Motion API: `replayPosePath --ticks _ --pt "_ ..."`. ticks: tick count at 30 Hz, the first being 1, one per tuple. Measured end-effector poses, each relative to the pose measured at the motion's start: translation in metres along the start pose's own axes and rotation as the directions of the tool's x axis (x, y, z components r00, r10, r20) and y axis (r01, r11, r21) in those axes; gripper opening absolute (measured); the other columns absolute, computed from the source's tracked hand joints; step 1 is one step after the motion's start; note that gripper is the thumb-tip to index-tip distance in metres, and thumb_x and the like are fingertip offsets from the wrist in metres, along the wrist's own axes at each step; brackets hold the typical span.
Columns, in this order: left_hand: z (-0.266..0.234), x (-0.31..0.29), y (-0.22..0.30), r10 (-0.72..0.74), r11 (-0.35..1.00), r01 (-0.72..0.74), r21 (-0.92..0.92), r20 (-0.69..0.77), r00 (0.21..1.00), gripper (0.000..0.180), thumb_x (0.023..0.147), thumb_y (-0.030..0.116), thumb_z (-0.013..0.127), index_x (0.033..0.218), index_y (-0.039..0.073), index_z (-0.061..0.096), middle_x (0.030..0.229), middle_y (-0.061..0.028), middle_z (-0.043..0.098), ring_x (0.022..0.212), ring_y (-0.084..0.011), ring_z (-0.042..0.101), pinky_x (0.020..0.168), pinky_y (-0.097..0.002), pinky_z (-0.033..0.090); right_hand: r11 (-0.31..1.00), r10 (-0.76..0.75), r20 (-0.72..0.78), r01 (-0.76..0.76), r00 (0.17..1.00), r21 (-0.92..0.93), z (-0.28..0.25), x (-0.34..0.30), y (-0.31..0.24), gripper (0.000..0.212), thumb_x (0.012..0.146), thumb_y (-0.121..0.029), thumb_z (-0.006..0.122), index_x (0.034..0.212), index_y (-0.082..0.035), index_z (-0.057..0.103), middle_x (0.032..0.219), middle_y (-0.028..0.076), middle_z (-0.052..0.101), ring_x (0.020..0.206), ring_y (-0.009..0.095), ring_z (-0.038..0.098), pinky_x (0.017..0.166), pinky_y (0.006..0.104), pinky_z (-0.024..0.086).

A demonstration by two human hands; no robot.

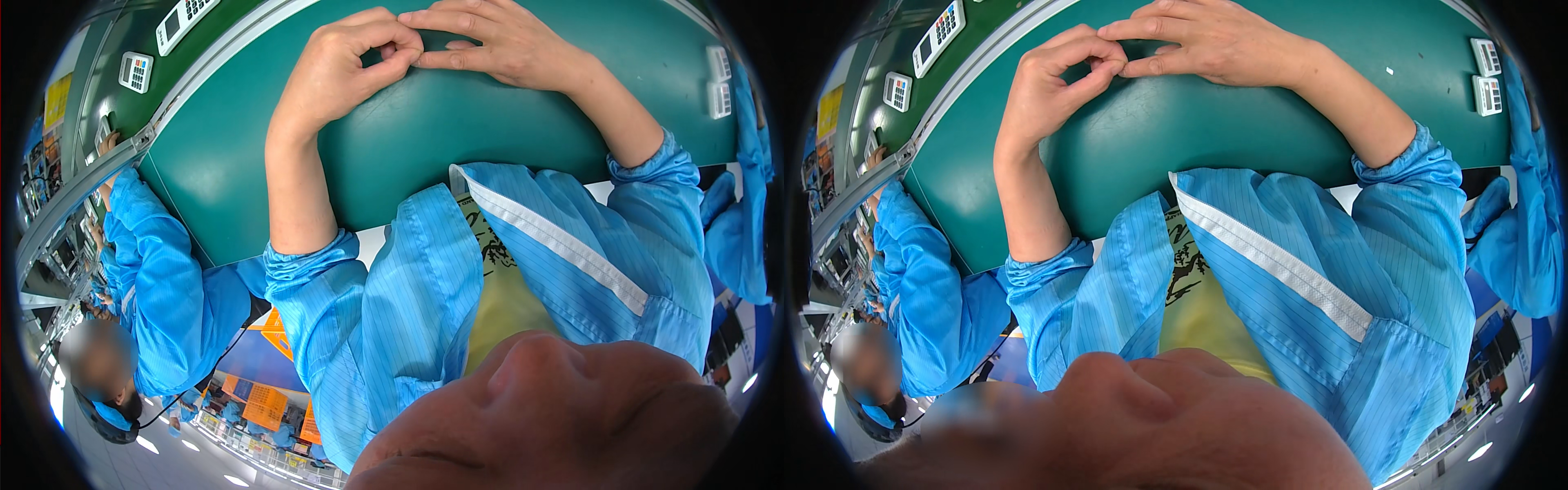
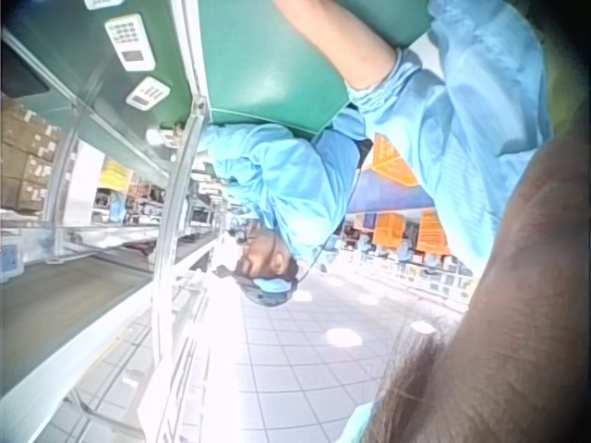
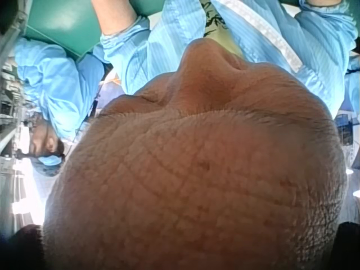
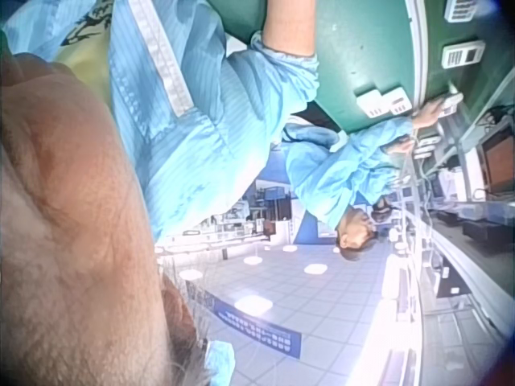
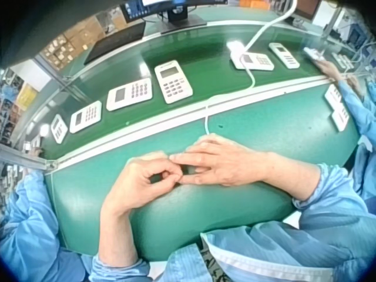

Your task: Testing electronic calculators or POS terminals by plugging in cables and verifying operation on an assembly line.

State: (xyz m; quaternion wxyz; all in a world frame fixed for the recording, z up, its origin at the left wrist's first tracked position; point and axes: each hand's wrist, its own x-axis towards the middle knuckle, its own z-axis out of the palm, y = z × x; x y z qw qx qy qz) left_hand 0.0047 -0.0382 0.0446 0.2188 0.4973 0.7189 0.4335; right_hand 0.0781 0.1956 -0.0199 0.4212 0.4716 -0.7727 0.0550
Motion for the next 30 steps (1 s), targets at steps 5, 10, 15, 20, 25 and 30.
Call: replayPosePath --ticks 5,10,15,20,25,30 --pt "0.004 0.000 0.001 0.019 1.000 -0.019 0.019 -0.024 1.000 0.006 0.084 0.000 0.069 0.090 -0.001 0.068 0.086 -0.0050 0.065 0.075 -0.0141 0.060 0.067 -0.0254 0.049 1.000 0.021 -0.023 -0.021 0.999 0.018 0.001 -0.002 0.000 0.047 0.084 -0.012 0.057 0.131 -0.015 0.060 0.145 0.014 0.047 0.113 0.026 0.053 0.095 0.0405 0.042" --pt "0.001 0.003 -0.006 -0.026 0.998 0.029 0.059 -0.043 0.999 0.004 0.085 0.001 0.068 0.089 -0.001 0.067 0.087 -0.0046 0.064 0.077 -0.0133 0.060 0.067 -0.0251 0.049 1.000 0.024 -0.030 -0.024 0.999 -0.002 -0.002 -0.008 0.001 0.052 0.084 -0.011 0.058 0.135 -0.017 0.057 0.145 0.013 0.047 0.112 0.026 0.054 0.093 0.0397 0.043" --pt "0.008 0.006 -0.006 0.011 0.998 -0.015 -0.055 -0.068 0.998 0.011 0.087 0.002 0.069 0.097 0.001 0.072 0.091 -0.0053 0.068 0.081 -0.0139 0.063 0.070 -0.0248 0.049 0.999 0.034 -0.035 -0.034 0.999 -0.014 -0.005 -0.013 0.002 0.051 0.084 -0.011 0.058 0.135 -0.016 0.057 0.145 0.013 0.046 0.112 0.026 0.054 0.093 0.0392 0.043" --pt "0.015 0.011 -0.003 0.025 0.998 -0.024 -0.052 0.005 1.000 0.011 0.085 0.001 0.070 0.096 0.001 0.073 0.090 -0.0064 0.069 0.083 -0.0150 0.064 0.073 -0.0256 0.050 0.999 0.048 -0.007 -0.048 0.999 0.021 -0.010 -0.020 -0.001 0.049 0.085 -0.011 0.057 0.133 -0.016 0.058 0.146 0.013 0.046 0.113 0.026 0.053 0.092 0.0391 0.043" --pt "0.024 0.015 0.006 0.009 0.999 -0.009 -0.037 0.011 1.000 0.009 0.084 0.000 0.071 0.093 0.000 0.073 0.087 -0.0064 0.069 0.082 -0.0156 0.065 0.073 -0.0262 0.051 1.000 0.030 0.038 -0.029 0.999 -0.008 -0.025 -0.026 -0.002 0.049 0.085 -0.012 0.057 0.134 -0.016 0.057 0.146 0.013 0.046 0.114 0.027 0.052 0.094 0.0396 0.042" --pt "0.032 0.026 0.022 0.028 0.999 -0.027 0.033 -0.035 0.999 0.008 0.083 -0.001 0.071 0.090 -0.001 0.072 0.085 -0.0070 0.068 0.078 -0.0162 0.064 0.069 -0.0265 0.051 1.000 0.008 0.027 -0.007 1.000 -0.014 -0.039 -0.029 0.004 0.049 0.086 -0.012 0.056 0.134 -0.016 0.056 0.147 0.013 0.045 0.114 0.027 0.052 0.095 0.0399 0.042"
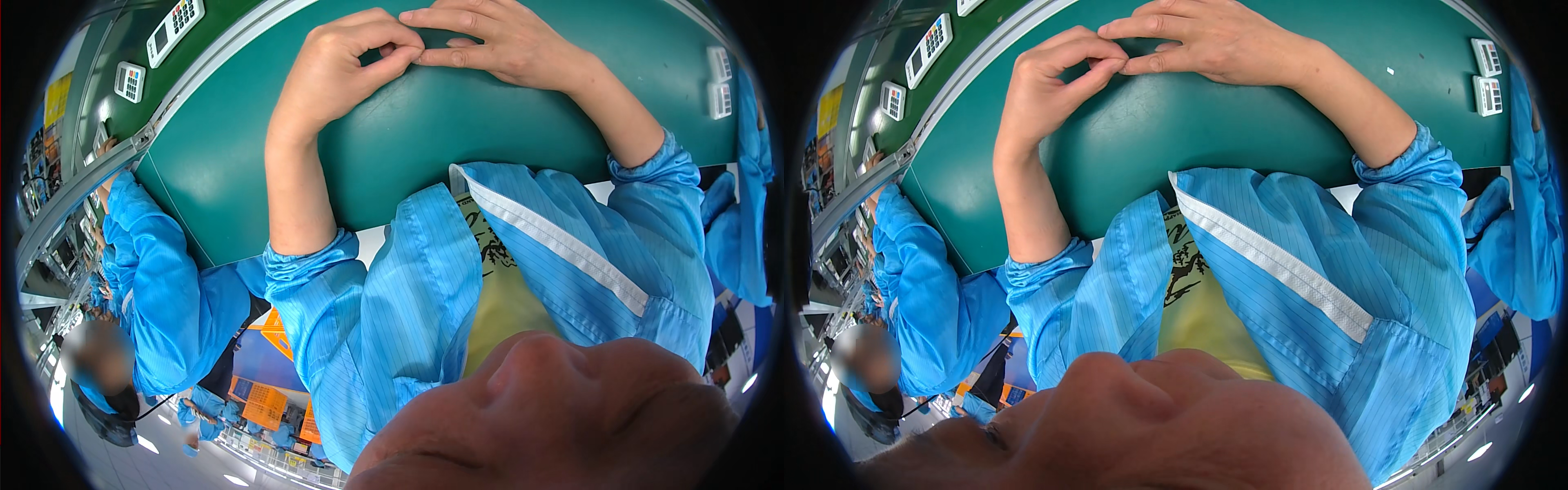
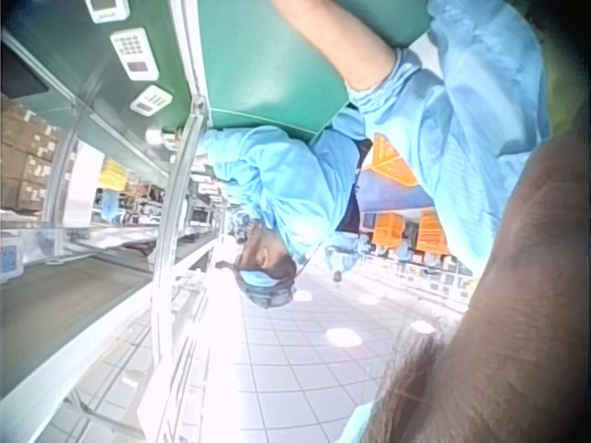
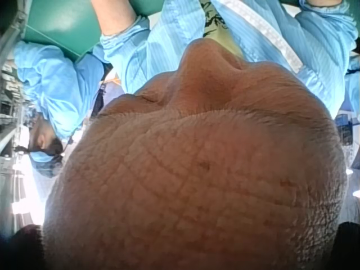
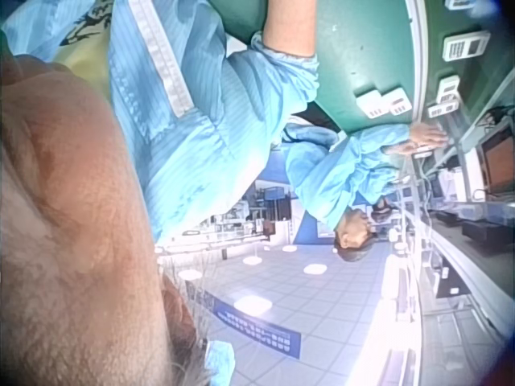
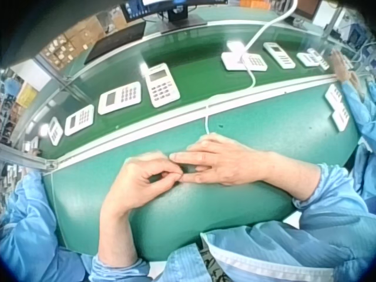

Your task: Testing electronic calculators or POS terminals by plugging in cables and verifying operation on an assembly line.

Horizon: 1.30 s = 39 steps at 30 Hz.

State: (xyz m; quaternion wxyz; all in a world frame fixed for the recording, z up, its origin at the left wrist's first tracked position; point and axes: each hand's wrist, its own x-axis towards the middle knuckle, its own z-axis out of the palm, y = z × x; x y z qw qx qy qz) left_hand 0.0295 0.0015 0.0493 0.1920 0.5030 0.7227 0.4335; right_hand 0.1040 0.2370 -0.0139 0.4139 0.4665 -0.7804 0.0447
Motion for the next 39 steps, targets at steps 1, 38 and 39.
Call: replayPosePath --ticks 1,38,39 --pt "0.002 0.002 0.003 0.007 1.000 -0.007 -0.003 0.008 1.000 0.008 0.083 -0.001 0.071 0.090 -0.001 0.072 0.085 -0.0070 0.068 0.078 -0.0162 0.064 0.069 -0.0265 0.051 1.000 -0.002 -0.003 0.002 1.000 -0.001 -0.002 -0.002 0.001 0.049 0.086 -0.012 0.056 0.134 -0.016 0.056 0.147 0.013 0.045 0.114 0.027 0.052 0.095 0.0399 0.042" --pt "0.013 0.021 0.010 0.032 0.998 -0.031 -0.045 0.029 0.999 0.013 0.087 0.001 0.068 0.099 0.001 0.073 0.092 -0.0073 0.069 0.082 -0.0163 0.064 0.072 -0.0262 0.051 0.999 0.043 -0.004 -0.043 0.999 0.031 -0.019 -0.020 0.008 0.050 0.085 -0.011 0.055 0.135 -0.017 0.057 0.146 0.013 0.045 0.112 0.026 0.053 0.093 0.0394 0.042" --pt "0.012 0.023 0.010 0.033 0.999 -0.032 -0.043 0.035 0.999 0.012 0.087 0.002 0.069 0.098 0.000 0.072 0.091 -0.0073 0.069 0.083 -0.0165 0.064 0.072 -0.0264 0.051 0.999 0.040 0.001 -0.040 0.999 0.036 -0.019 -0.020 0.010 0.050 0.085 -0.011 0.056 0.134 -0.016 0.057 0.146 0.013 0.046 0.112 0.026 0.053 0.092 0.0394 0.042"
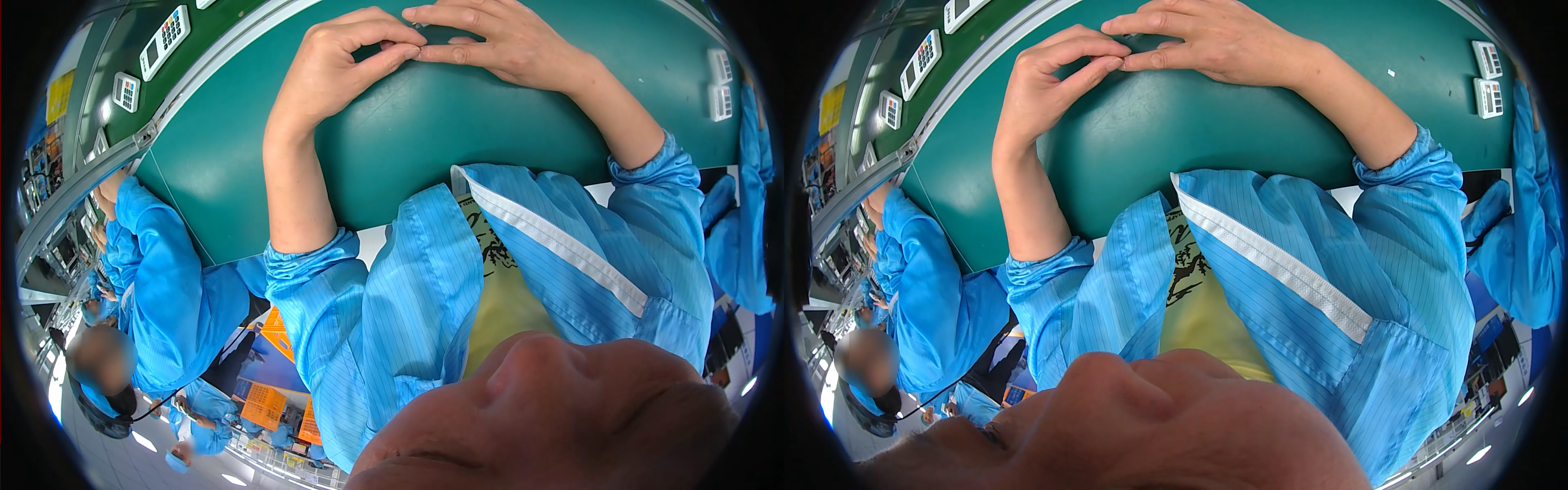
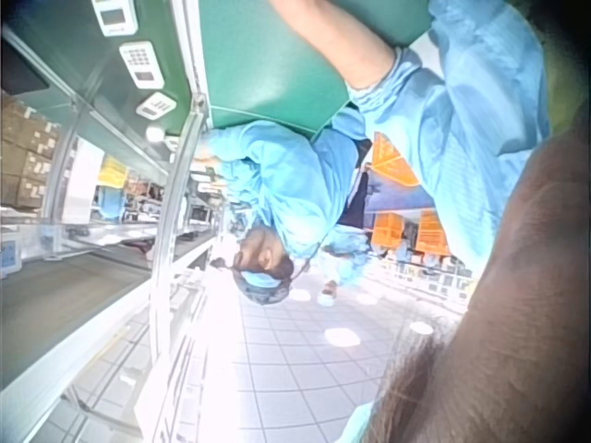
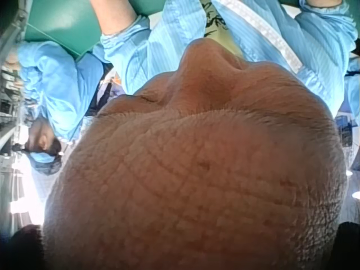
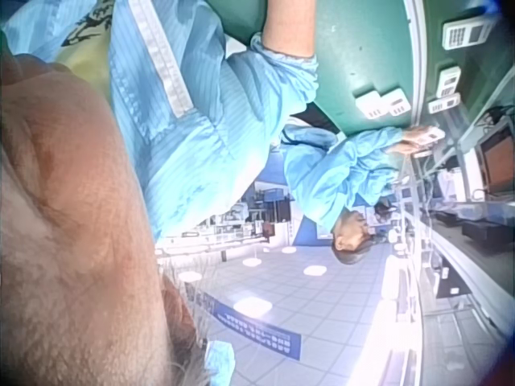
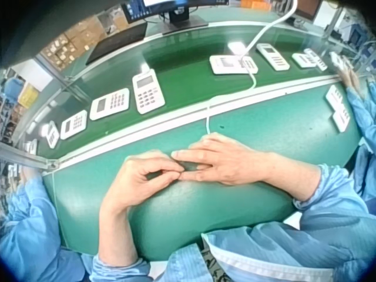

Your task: Testing electronic calculators or POS terminals by plugging in cables and verifying operation on an assembly line.

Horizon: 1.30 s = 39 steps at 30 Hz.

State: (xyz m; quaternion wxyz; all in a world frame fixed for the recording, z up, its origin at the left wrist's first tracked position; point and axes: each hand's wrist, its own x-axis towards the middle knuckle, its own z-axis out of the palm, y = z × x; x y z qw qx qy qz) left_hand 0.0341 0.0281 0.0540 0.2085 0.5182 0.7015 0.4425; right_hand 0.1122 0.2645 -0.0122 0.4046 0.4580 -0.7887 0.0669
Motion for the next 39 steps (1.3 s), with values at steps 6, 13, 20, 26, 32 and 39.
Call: replayPosePath --ticks 6,13,20,26,32,39 --pt "-0.002 0.006 -0.002 -0.026 1.000 0.026 0.012 0.030 0.999 0.008 0.086 0.003 0.070 0.093 0.000 0.072 0.087 -0.0070 0.068 0.081 -0.0169 0.064 0.072 -0.0271 0.051 0.998 -0.047 0.001 0.047 0.999 -0.039 0.000 -0.002 0.007 0.048 0.085 -0.011 0.056 0.133 -0.016 0.057 0.145 0.013 0.046 0.113 0.026 0.052 0.093 0.0393 0.042" --pt "-0.003 0.008 0.001 -0.035 0.994 0.035 0.101 -0.002 0.999 0.008 0.084 0.001 0.070 0.092 0.000 0.071 0.085 -0.0062 0.066 0.076 -0.0162 0.063 0.068 -0.0270 0.051 0.996 -0.063 -0.004 0.063 0.998 -0.055 0.003 0.004 0.012 0.047 0.085 -0.012 0.056 0.132 -0.016 0.058 0.145 0.013 0.046 0.113 0.026 0.053 0.095 0.0398 0.042" --pt "0.001 0.011 0.007 -0.057 0.989 0.064 0.136 -0.058 0.997 0.009 0.082 -0.002 0.068 0.090 0.000 0.070 0.086 -0.0063 0.067 0.076 -0.0157 0.063 0.067 -0.0267 0.051 0.801 0.302 0.478 -0.492 0.825 0.341 -0.030 0.017 0.004 0.048 0.086 -0.014 0.055 0.133 -0.017 0.058 0.145 0.012 0.046 0.113 0.026 0.053 0.094 0.0397 0.042" --pt "0.001 0.016 0.004 0.002 0.997 0.003 0.083 -0.059 0.998 0.010 0.082 -0.001 0.071 0.092 0.000 0.072 0.089 -0.0072 0.069 0.079 -0.0162 0.065 0.068 -0.0258 0.052 1.000 0.003 -0.017 -0.003 1.000 -0.001 0.004 -0.014 0.016 0.048 0.086 -0.014 0.055 0.134 -0.018 0.057 0.146 0.013 0.046 0.112 0.027 0.053 0.093 0.0400 0.042" --pt "0.007 0.019 0.004 0.004 0.998 0.000 0.070 -0.054 0.999 0.011 0.081 -0.001 0.073 0.092 0.000 0.073 0.087 -0.0080 0.070 0.079 -0.0164 0.066 0.068 -0.0263 0.053 0.999 0.028 0.000 -0.028 1.000 0.021 0.003 -0.022 0.013 0.046 0.087 -0.013 0.055 0.133 -0.018 0.058 0.146 0.014 0.045 0.113 0.027 0.053 0.094 0.0403 0.041" --pt "0.009 0.023 -0.003 0.023 0.994 -0.014 0.111 -0.074 0.997 0.009 0.080 -0.002 0.073 0.089 -0.001 0.072 0.086 -0.0075 0.069 0.075 -0.0159 0.065 0.065 -0.0263 0.052 0.998 0.038 -0.016 -0.037 0.999 0.049 0.012 -0.023 0.018 0.046 0.087 -0.014 0.055 0.133 -0.017 0.058 0.146 0.013 0.046 0.114 0.027 0.053 0.094 0.0403 0.042"
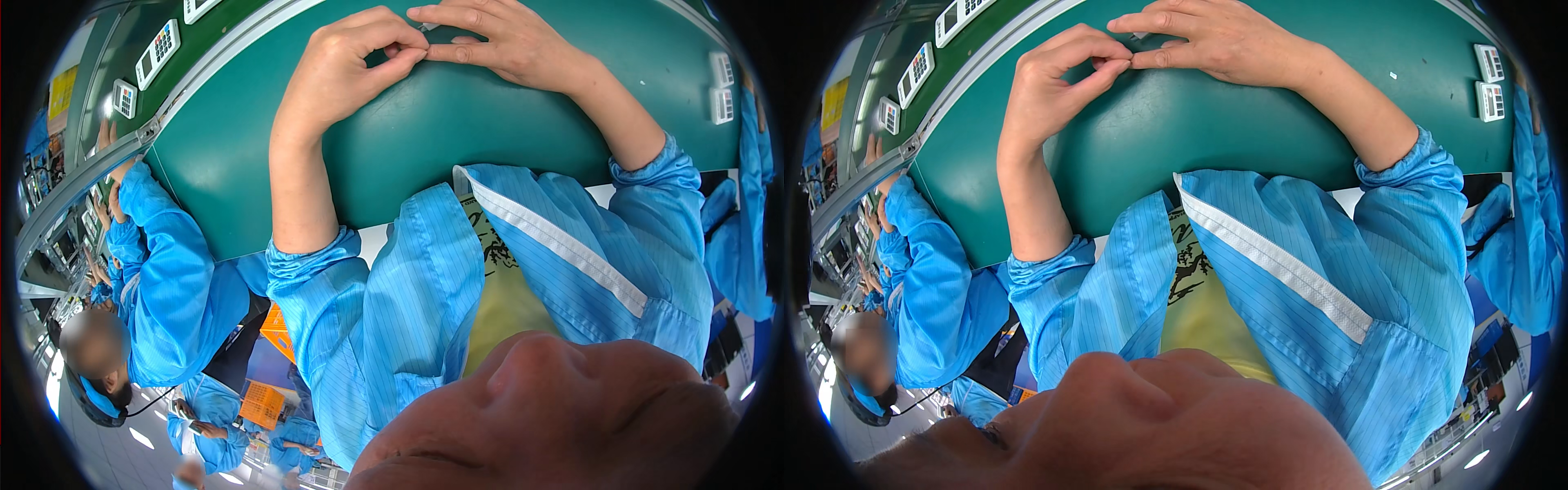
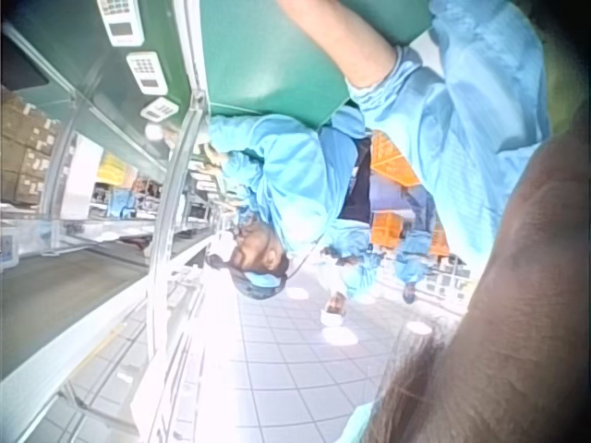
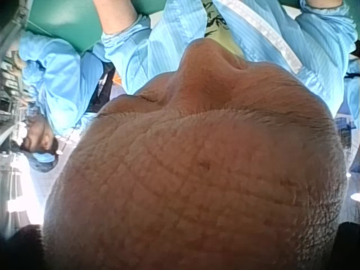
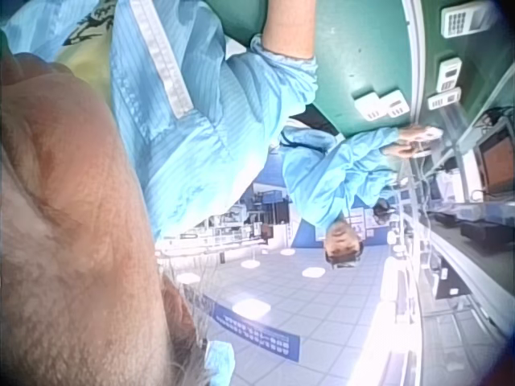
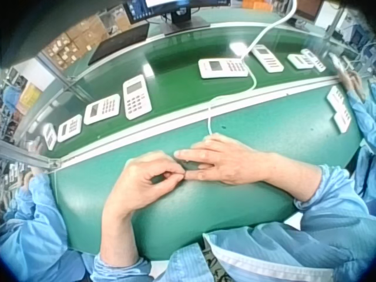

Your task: Testing electronic calculators or POS terminals by plugging in cables and verifying operation on an assembly line.

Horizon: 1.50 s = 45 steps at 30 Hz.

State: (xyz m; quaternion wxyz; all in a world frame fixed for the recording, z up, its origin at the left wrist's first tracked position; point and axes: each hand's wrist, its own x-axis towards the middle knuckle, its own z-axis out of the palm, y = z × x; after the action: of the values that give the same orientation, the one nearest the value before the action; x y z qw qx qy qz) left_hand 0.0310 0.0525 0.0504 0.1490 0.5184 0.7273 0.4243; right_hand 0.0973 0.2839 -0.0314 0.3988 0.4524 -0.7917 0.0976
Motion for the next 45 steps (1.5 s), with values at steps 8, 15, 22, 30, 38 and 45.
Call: replayPosePath --ticks 8,15,22,30,38,45 --pt "-0.010 -0.017 -0.002 -0.001 0.999 0.001 0.032 -0.013 1.000 0.008 0.080 -0.002 0.073 0.088 0.000 0.072 0.085 -0.0066 0.068 0.073 -0.0152 0.063 0.062 -0.0261 0.051 1.000 0.007 0.002 -0.007 1.000 -0.006 0.014 0.013 -0.010 0.045 0.087 -0.014 0.055 0.131 -0.017 0.059 0.146 0.013 0.046 0.114 0.027 0.053 0.094 0.0402 0.042" --pt "-0.016 -0.027 -0.006 -0.025 0.998 0.025 0.049 0.006 1.000 0.007 0.081 -0.002 0.070 0.088 0.001 0.069 0.082 -0.0051 0.064 0.071 -0.0150 0.062 0.061 -0.0263 0.050 1.000 -0.019 -0.020 0.019 1.000 -0.009 0.025 0.021 -0.012 0.042 0.086 -0.015 0.055 0.128 -0.014 0.060 0.146 0.014 0.045 0.115 0.028 0.052 0.094 0.0402 0.042" --pt "-0.019 -0.034 -0.006 -0.043 0.994 0.044 0.098 -0.015 0.999 0.010 0.080 -0.004 0.068 0.089 0.002 0.067 0.082 -0.0045 0.063 0.073 -0.0149 0.062 0.062 -0.0262 0.051 0.999 -0.022 -0.019 0.022 1.000 -0.025 0.028 0.027 -0.016 0.042 0.086 -0.015 0.055 0.128 -0.014 0.060 0.147 0.014 0.044 0.115 0.028 0.052 0.094 0.0399 0.042" --pt "-0.029 -0.037 -0.004 0.008 0.997 -0.006 0.075 -0.020 1.000 0.010 0.081 -0.001 0.072 0.091 0.000 0.071 0.087 -0.0067 0.068 0.076 -0.0168 0.066 0.066 -0.0269 0.054 1.000 0.008 -0.004 -0.008 1.000 -0.029 0.022 0.036 -0.020 0.040 0.088 -0.013 0.056 0.128 -0.015 0.060 0.147 0.013 0.045 0.113 0.026 0.053 0.092 0.0389 0.043" --pt "-0.025 -0.037 0.008 -0.015 0.991 0.016 0.135 -0.012 1.000 0.009 0.081 0.001 0.072 0.090 0.002 0.071 0.086 -0.0068 0.068 0.076 -0.0194 0.066 0.065 -0.0288 0.054 0.999 -0.022 0.005 0.023 1.000 -0.049 0.014 0.039 -0.021 0.042 0.084 -0.013 0.056 0.126 -0.013 0.060 0.146 0.014 0.046 0.112 0.027 0.053 0.091 0.0392 0.043" --pt "-0.030 -0.041 0.005 0.096 0.958 -0.094 0.269 0.005 0.995 0.010 0.079 0.001 0.072 0.088 0.003 0.070 0.087 -0.0067 0.067 0.079 -0.0233 0.065 0.067 -0.0320 0.053 0.995 -0.033 0.023 0.035 0.999 -0.097 0.020 0.039 -0.023 0.042 0.083 -0.014 0.056 0.125 -0.012 0.060 0.146 0.014 0.045 0.112 0.028 0.053 0.091 0.0394 0.043"
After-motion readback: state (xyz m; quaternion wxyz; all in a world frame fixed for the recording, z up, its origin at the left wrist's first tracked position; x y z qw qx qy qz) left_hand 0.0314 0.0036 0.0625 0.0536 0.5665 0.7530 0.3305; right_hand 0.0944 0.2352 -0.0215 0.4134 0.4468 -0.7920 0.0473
